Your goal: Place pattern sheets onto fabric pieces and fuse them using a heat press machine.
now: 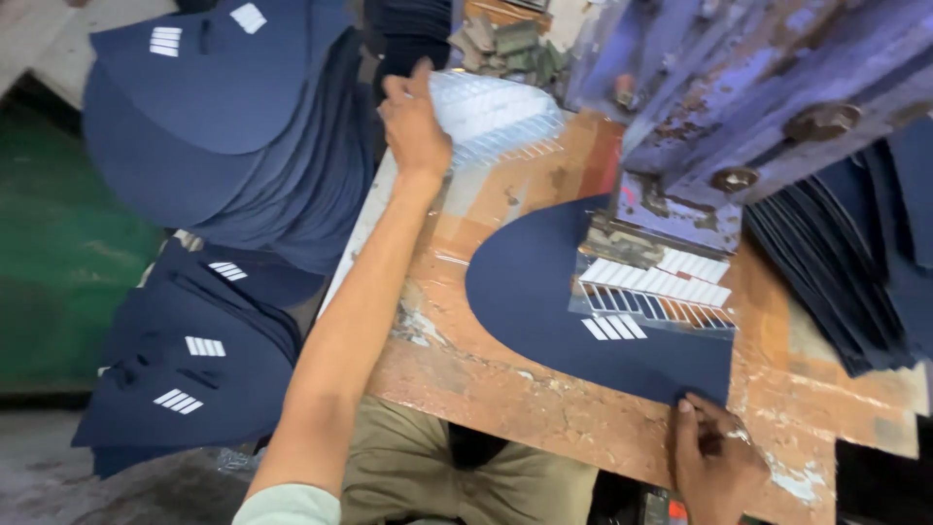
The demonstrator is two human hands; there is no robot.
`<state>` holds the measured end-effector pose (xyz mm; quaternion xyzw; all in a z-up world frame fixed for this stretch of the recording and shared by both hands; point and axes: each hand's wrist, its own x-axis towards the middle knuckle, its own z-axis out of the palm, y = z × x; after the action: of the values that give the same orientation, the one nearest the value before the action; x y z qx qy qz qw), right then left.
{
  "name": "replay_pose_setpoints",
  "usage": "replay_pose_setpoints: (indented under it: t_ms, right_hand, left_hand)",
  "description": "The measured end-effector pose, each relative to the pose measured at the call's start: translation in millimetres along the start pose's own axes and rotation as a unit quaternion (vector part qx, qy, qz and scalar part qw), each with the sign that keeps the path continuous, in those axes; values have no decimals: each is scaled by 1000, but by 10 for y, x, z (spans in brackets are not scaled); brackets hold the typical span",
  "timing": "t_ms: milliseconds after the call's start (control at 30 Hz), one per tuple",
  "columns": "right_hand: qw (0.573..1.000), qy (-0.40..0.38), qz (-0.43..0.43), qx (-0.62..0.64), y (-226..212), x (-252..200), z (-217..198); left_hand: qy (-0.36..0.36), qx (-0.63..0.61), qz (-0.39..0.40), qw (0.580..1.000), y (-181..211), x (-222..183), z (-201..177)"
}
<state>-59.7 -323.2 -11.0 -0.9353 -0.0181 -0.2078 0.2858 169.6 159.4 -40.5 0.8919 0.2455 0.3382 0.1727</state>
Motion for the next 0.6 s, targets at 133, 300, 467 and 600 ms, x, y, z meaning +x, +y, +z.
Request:
replay_pose_setpoints:
  t_ms: [133,300,467,600]
  right_hand:
    - [999,-10,41,-1,-13,-14,-36]
    - [990,-49,-24,128,-663,-31,-57]
    - [811,-225,-127,525,-1230,57,253]
    - [718,-320,141,602,38,-353,602]
  left_hand:
    - [-49,-523,-151,838,-63,28,-239]
    - [-232,-482,112,837,409,-775,-2349]
    - [-459,-446,266,721,655,-1441,-3313]
    - [-500,-438,187,723,689,-1624,-2892]
